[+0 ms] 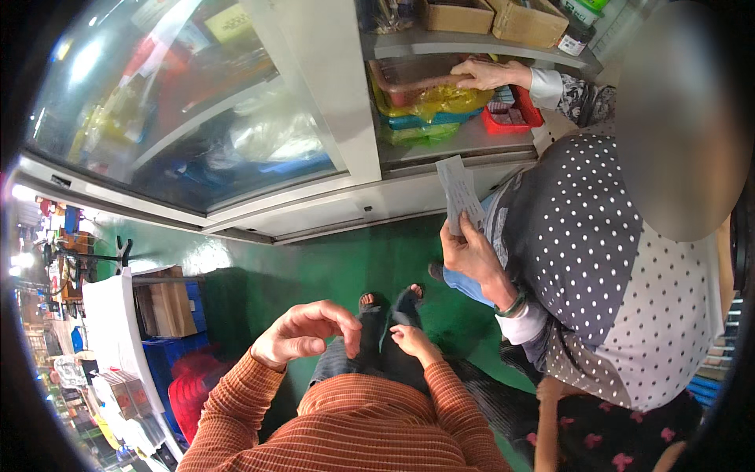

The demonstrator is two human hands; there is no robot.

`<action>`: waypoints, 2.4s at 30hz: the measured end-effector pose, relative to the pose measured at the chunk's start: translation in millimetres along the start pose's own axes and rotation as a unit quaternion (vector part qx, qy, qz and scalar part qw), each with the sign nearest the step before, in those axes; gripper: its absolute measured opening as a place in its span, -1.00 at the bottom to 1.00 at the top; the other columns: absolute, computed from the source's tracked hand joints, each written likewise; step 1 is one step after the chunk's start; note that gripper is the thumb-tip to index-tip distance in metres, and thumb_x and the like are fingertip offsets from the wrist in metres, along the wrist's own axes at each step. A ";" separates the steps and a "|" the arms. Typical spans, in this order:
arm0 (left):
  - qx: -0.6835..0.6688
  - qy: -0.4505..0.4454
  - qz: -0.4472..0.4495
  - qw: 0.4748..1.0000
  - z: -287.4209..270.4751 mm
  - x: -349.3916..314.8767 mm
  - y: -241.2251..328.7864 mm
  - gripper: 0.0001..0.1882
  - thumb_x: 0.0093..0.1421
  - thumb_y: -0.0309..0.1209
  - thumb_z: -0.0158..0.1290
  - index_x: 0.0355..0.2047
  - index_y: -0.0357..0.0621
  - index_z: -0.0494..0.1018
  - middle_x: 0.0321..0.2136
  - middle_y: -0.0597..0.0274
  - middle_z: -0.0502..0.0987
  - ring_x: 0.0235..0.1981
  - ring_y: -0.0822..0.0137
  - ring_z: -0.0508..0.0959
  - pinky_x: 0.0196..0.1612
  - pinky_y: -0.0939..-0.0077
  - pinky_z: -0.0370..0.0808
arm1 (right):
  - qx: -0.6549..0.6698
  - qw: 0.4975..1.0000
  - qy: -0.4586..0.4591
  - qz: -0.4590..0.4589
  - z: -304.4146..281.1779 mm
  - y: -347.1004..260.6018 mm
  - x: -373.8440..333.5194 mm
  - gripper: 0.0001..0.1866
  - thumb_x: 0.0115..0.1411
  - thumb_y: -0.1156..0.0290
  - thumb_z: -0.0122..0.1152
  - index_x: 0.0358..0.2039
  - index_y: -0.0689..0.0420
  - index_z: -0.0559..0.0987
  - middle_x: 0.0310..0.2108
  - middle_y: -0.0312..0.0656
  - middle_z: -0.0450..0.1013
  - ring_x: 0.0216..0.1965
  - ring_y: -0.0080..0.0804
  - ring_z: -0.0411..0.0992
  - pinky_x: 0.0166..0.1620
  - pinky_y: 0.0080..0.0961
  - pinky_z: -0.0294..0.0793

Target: The person retrieves plastic bags and a small pouch from a refrigerator, then places them on a table. They fold a small paper label and place it inside a plastic bag with the pouch. The person then hands the packed bag to another person.

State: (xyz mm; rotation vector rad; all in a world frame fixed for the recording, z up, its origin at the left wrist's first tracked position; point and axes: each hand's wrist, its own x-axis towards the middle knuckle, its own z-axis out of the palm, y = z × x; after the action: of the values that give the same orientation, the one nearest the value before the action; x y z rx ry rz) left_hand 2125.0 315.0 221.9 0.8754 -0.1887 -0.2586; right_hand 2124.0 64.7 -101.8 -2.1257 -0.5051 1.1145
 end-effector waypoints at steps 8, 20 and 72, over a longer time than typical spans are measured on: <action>-0.089 0.087 -0.012 0.992 -21.5 31.1 -45.4 -0.63 0.22 -0.33 -0.01 -0.03 -0.29 0.34 -0.34 0.10 0.47 -0.28 0.26 0.48 -0.14 0.34 0.41 | -0.001 1.000 -0.019 0.018 -38.5 -4.9 26.2 -0.69 0.11 0.27 0.13 -0.14 0.07 0.54 -0.28 -0.10 0.54 -0.23 -0.18 0.50 -0.17 -0.31 0.46; 0.013 0.261 -0.060 0.963 -60.6 83.9 -53.1 -0.69 0.24 -0.46 -0.10 0.01 -0.15 0.32 -0.38 0.19 0.45 -0.32 0.33 0.47 -0.18 0.40 0.42 | -0.025 0.995 -0.033 0.089 -40.1 28.7 20.8 -0.69 0.11 0.26 0.12 -0.13 0.03 0.54 -0.28 -0.13 0.54 -0.22 -0.24 0.51 -0.16 -0.34 0.47; 0.018 0.268 -0.067 0.961 -54.1 39.8 -41.4 -0.80 0.26 -0.46 -0.11 -0.13 -0.21 0.39 -0.42 0.29 0.46 -0.37 0.44 0.46 -0.20 0.51 0.42 | 0.023 0.978 0.082 0.192 -24.9 71.7 33.0 -0.76 0.09 0.27 0.06 -0.27 0.01 0.61 -0.26 -0.10 0.53 -0.19 -0.09 0.48 -0.11 -0.26 0.45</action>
State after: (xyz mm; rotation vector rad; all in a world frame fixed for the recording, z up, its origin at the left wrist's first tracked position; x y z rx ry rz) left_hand 2171.4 317.2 158.0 0.9645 0.3727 -0.1360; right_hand 2165.0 25.2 -161.8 -2.3089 0.0130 1.1257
